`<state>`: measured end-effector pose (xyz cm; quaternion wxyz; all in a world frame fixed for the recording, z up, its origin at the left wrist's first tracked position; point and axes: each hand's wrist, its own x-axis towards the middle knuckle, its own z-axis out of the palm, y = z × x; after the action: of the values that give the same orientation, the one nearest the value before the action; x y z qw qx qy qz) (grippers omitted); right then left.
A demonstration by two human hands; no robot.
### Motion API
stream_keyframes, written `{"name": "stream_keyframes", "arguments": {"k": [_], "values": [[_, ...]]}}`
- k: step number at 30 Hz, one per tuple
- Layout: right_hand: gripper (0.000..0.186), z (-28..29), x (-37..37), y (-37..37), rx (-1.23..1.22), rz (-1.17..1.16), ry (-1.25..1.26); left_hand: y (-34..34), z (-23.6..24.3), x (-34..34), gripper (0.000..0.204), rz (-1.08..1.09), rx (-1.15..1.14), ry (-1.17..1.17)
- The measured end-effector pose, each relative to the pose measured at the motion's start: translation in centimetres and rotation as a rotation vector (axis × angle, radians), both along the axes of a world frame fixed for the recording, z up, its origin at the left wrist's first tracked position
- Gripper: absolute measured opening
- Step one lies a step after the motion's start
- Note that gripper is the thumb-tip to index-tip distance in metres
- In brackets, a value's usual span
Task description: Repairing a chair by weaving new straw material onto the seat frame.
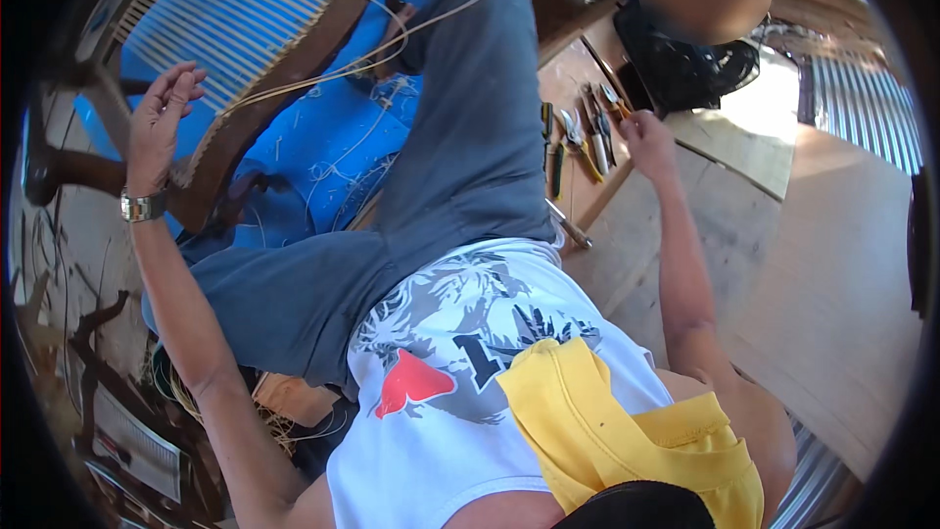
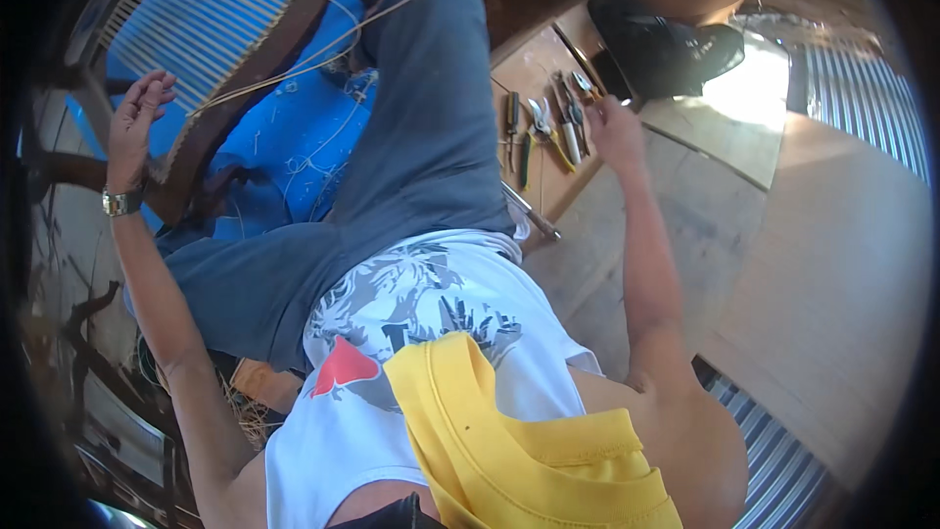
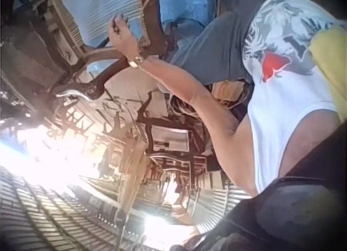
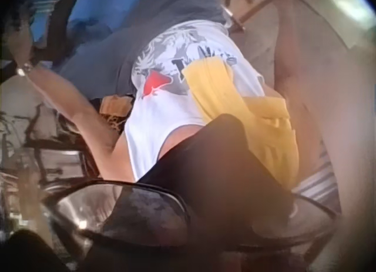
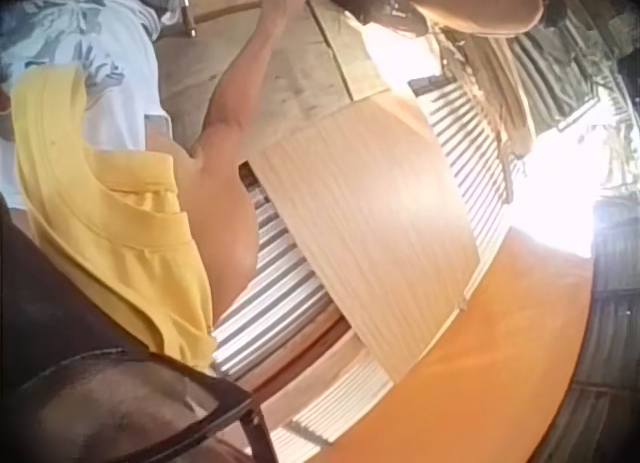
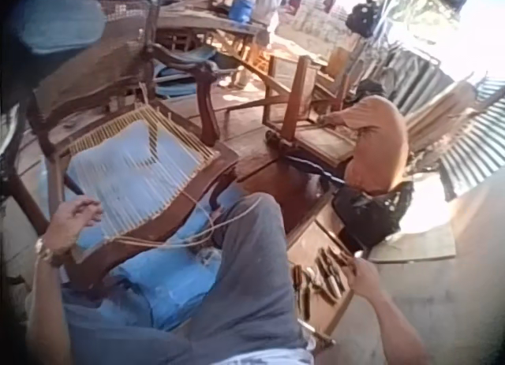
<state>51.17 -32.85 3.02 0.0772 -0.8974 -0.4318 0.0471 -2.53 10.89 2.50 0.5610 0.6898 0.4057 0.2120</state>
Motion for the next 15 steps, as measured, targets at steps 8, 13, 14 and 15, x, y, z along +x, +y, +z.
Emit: {"name": "stream_keyframes", "arguments": {"k": [8,13,14,15], "values": [[0.051,-6.6,-11.0,-4.5,-0.076,-0.125,-0.015,1.6,0.9,6.1,0.052,-0.39,-0.052,0.363],[0.081,-9.3,-9.8,-1.4,-0.138,-0.123,-0.082,0.1,1.7,7.0,0.082,-0.532,0.089,0.535],[0.089,-9.2,-9.2,-1.9,-0.32,-0.141,-0.036,-0.6,0.7,7.5,0.088,-0.531,0.015,0.382],[0.094,-9.5,-8.4,-1.8,-0.331,-0.087,-0.021,-1.4,0.8,6.7,0.094,-0.472,-0.051,0.246]]}}
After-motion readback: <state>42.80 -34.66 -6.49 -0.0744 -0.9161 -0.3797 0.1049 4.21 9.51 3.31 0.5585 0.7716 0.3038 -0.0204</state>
